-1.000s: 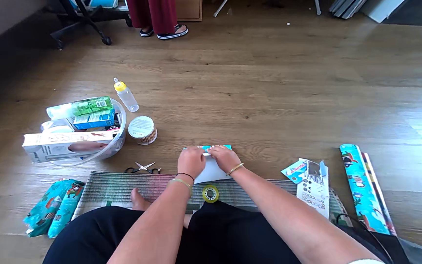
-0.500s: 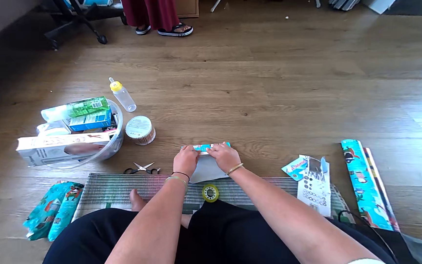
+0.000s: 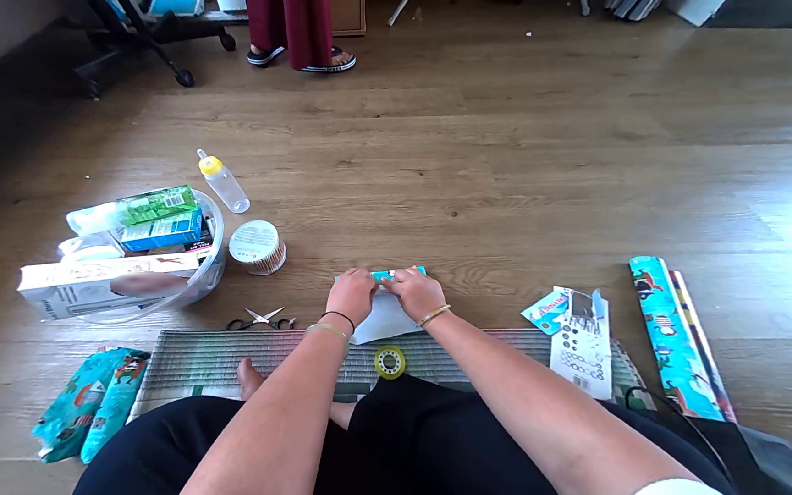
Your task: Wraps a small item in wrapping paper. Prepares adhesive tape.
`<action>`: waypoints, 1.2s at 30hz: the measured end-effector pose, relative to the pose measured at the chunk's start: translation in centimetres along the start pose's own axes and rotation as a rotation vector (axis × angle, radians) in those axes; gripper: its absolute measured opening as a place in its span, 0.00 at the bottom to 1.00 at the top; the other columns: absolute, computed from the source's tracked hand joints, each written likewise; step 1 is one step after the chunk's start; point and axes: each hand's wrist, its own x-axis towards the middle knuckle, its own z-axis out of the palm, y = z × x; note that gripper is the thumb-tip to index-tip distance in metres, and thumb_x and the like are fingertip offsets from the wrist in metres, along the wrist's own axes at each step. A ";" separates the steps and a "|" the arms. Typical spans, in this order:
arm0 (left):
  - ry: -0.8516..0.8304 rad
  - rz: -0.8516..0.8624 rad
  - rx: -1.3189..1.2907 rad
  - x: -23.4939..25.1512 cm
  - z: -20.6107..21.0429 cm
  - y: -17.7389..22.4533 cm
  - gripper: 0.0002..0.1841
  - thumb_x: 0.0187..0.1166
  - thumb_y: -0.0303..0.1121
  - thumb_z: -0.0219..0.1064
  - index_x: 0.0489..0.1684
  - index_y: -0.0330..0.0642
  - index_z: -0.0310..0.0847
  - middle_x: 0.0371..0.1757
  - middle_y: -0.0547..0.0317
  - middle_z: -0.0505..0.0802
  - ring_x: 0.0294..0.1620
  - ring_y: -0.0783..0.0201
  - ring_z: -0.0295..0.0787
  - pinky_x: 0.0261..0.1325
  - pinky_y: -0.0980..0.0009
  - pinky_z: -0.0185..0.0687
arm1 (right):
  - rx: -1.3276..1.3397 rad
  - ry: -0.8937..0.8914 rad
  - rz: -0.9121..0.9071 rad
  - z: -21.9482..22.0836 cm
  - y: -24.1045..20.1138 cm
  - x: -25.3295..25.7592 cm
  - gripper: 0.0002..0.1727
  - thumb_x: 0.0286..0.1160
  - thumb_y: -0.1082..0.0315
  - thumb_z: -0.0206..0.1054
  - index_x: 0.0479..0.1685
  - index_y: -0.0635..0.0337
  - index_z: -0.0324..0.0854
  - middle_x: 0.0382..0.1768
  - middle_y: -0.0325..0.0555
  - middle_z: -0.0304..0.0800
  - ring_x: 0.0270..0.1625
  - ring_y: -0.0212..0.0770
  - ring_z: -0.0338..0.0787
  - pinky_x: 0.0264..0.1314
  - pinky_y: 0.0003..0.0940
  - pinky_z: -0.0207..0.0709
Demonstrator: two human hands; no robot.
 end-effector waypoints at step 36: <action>-0.431 -0.063 -0.048 2.6 -6.9 -0.6 0.50 0.78 0.72 0.58 0.98 0.58 0.45 0.66 0.36 0.90 0.71 0.36 0.84 0.76 0.33 0.70 | -0.178 -0.168 0.022 -6.9 0.2 4.3 0.10 0.86 0.67 0.64 0.55 0.59 0.87 0.57 0.53 0.93 0.70 0.52 0.88 0.78 0.55 0.71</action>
